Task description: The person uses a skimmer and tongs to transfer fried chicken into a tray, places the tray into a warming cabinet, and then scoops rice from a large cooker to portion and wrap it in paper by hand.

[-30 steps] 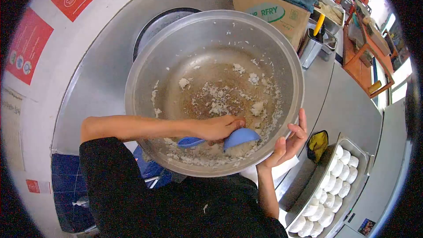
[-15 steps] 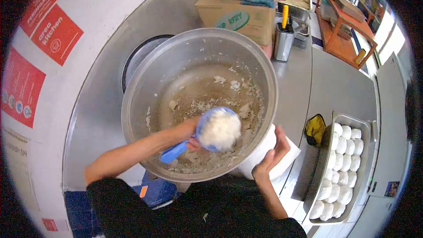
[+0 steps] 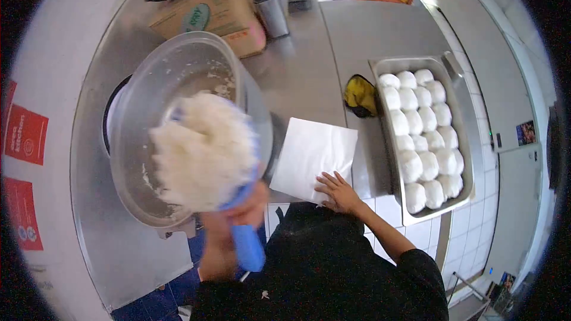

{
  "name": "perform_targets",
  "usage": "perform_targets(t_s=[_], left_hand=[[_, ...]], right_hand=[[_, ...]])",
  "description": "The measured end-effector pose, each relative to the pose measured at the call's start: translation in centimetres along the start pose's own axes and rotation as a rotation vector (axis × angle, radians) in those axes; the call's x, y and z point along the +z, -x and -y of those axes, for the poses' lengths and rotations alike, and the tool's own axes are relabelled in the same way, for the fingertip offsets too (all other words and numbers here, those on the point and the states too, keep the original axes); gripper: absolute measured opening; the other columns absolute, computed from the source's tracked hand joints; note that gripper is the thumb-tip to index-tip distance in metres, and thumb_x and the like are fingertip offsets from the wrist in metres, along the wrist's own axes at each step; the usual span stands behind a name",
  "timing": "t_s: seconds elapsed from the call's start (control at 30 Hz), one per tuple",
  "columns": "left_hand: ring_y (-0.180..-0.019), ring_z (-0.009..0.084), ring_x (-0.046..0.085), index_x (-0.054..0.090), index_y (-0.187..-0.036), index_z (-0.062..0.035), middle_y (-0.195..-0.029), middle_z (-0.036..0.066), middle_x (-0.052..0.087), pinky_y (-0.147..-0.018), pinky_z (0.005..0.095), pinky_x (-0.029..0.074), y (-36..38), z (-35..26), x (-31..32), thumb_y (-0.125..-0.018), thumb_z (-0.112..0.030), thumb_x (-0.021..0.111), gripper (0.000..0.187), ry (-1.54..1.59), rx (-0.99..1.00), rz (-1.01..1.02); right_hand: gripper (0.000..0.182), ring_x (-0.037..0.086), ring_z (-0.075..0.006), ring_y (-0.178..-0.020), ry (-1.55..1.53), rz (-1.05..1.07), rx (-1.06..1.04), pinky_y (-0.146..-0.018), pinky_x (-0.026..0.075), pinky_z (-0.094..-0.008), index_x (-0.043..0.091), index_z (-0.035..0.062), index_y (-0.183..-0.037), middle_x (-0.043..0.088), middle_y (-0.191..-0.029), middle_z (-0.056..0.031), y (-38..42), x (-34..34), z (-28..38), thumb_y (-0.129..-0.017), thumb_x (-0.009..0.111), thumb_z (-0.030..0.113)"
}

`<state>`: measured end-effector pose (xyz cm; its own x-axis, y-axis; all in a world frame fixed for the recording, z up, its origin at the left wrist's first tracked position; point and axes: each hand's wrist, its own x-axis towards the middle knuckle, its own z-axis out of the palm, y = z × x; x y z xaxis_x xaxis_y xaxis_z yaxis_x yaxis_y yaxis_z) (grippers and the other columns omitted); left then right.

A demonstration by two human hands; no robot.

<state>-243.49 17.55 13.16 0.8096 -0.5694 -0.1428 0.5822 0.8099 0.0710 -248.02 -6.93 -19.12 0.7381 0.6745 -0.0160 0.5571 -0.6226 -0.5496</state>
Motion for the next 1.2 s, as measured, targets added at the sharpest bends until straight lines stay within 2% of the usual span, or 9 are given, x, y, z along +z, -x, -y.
perform_targets(t_s=[0.13,0.2,0.33,0.4,0.47,0.5,0.6,0.9,1.2], left_hand=[[-0.041,0.0003,0.028,0.049,-0.099,-0.0049,-0.061,-0.005,0.038,-0.033,0.0158,0.025,-3.9,8.1,-8.4,-0.095,-0.039,0.047,0.034,0.041,-0.096,0.016],[-0.041,0.0014,0.025,0.049,-0.097,-0.0066,-0.059,-0.005,0.035,-0.036,0.0175,0.024,-5.1,10.5,-16.7,-0.096,-0.037,0.045,0.03,-0.08,-0.023,-0.212],[-0.043,0.007,0.035,0.05,-0.099,-0.0068,-0.061,-0.001,0.042,-0.039,0.0217,0.03,-5.5,9.8,-29.1,-0.095,-0.04,0.046,0.034,-0.339,0.045,-0.518],[-0.044,0.0111,0.044,0.05,-0.1,-0.0064,-0.063,0.001,0.046,-0.042,0.0246,0.036,-6.2,10.0,-28.8,-0.094,-0.039,0.047,0.034,-0.417,0.08,-0.561],[-0.06,0.0277,0.061,0.05,-0.104,-0.0054,-0.068,0.011,0.055,-0.056,0.036,0.048,-8.3,11.2,-25.9,-0.092,-0.038,0.053,0.035,-1.953,0.9,-0.678],[-0.079,0.0411,0.063,0.05,-0.111,-0.0055,-0.084,0.019,0.061,-0.07,0.0468,0.05,-8.2,11.1,-26.6,-0.085,-0.034,0.062,0.04,-2.096,0.605,-0.604],[-0.083,0.0416,0.062,0.05,-0.116,-0.0054,-0.097,0.02,0.06,-0.071,0.0476,0.05,-8.2,11.4,-28.9,-0.078,-0.03,0.068,0.049,-2.429,0.196,-0.413],[-0.074,0.0334,0.065,0.051,-0.109,-0.0014,-0.093,0.015,0.062,-0.058,0.0448,0.052,-9.6,11.2,-29.3,-0.073,-0.029,0.07,0.049,-2.438,0.197,-0.336],[-0.068,0.034,0.065,0.051,-0.106,0.0002,-0.083,0.016,0.062,-0.055,0.0456,0.053,-10.7,10.5,-31.4,-0.074,-0.026,0.068,0.045,-2.419,-0.123,-0.4]], right_hand=[[0.047,0.025,-0.0262,-0.139,-0.032,-0.003,0.025,-0.116,0.012,-0.049,0.054,0.0124,-0.124,0.038,-0.144,-0.009,3.2,-0.7,-0.7,-0.082,0.063,0.031],[0.033,0.045,-0.0292,-0.125,-0.085,-0.147,0.008,-0.11,0.026,-0.0478,0.061,0.0077,-0.109,0.056,-0.125,-0.0122,4.4,-0.3,-1.0,-0.081,0.062,0.025],[0.019,0.059,-0.0312,-0.1,-0.227,-0.253,0.211,-0.095,0.041,-0.0441,0.062,0.0049,-0.093,0.064,-0.098,-0.013,4.7,-4.0,1.7,-0.079,0.061,0.017],[0.01,0.059,-0.0303,-0.083,-0.304,-0.608,0.285,-0.082,0.043,-0.0405,0.061,0.0047,-0.084,0.061,-0.084,-0.0121,4.4,-5.1,2.6,-0.078,0.061,0.013],[0.01,0.058,-0.0306,-0.084,-0.298,-0.703,0.256,-0.081,0.042,-0.0405,0.06,0.0044,-0.085,0.061,-0.086,-0.0127,2.8,-5.7,2.9,-0.077,0.062,0.012],[0.011,0.058,-0.0308,-0.085,-0.294,-0.807,0.22,-0.081,0.042,-0.0404,0.06,0.0042,-0.085,0.061,-0.088,-0.0133,1.5,-6.1,2.9,-0.077,0.062,0.01],[0.009,0.056,-0.0282,-0.086,-0.232,-0.826,0.082,-0.076,0.042,-0.0388,0.059,0.0047,-0.081,0.059,-0.088,-0.0101,-3.3,-7.0,2.4,-0.074,0.06,0.01],[0.016,0.051,-0.0312,-0.097,-0.355,-0.356,-0.02,-0.087,0.04,-0.0442,0.056,0.0018,-0.082,0.054,-0.09,-0.0129,-8.5,-3.5,-3.2,-0.07,0.053,0.011],[0.03,0.049,-0.0388,-0.106,-0.518,-0.353,-0.021,-0.094,0.041,-0.0467,0.052,0.0005,-0.09,0.053,-0.105,-0.0193,-9.7,-1.9,-5.6,-0.063,0.055,0.011]])
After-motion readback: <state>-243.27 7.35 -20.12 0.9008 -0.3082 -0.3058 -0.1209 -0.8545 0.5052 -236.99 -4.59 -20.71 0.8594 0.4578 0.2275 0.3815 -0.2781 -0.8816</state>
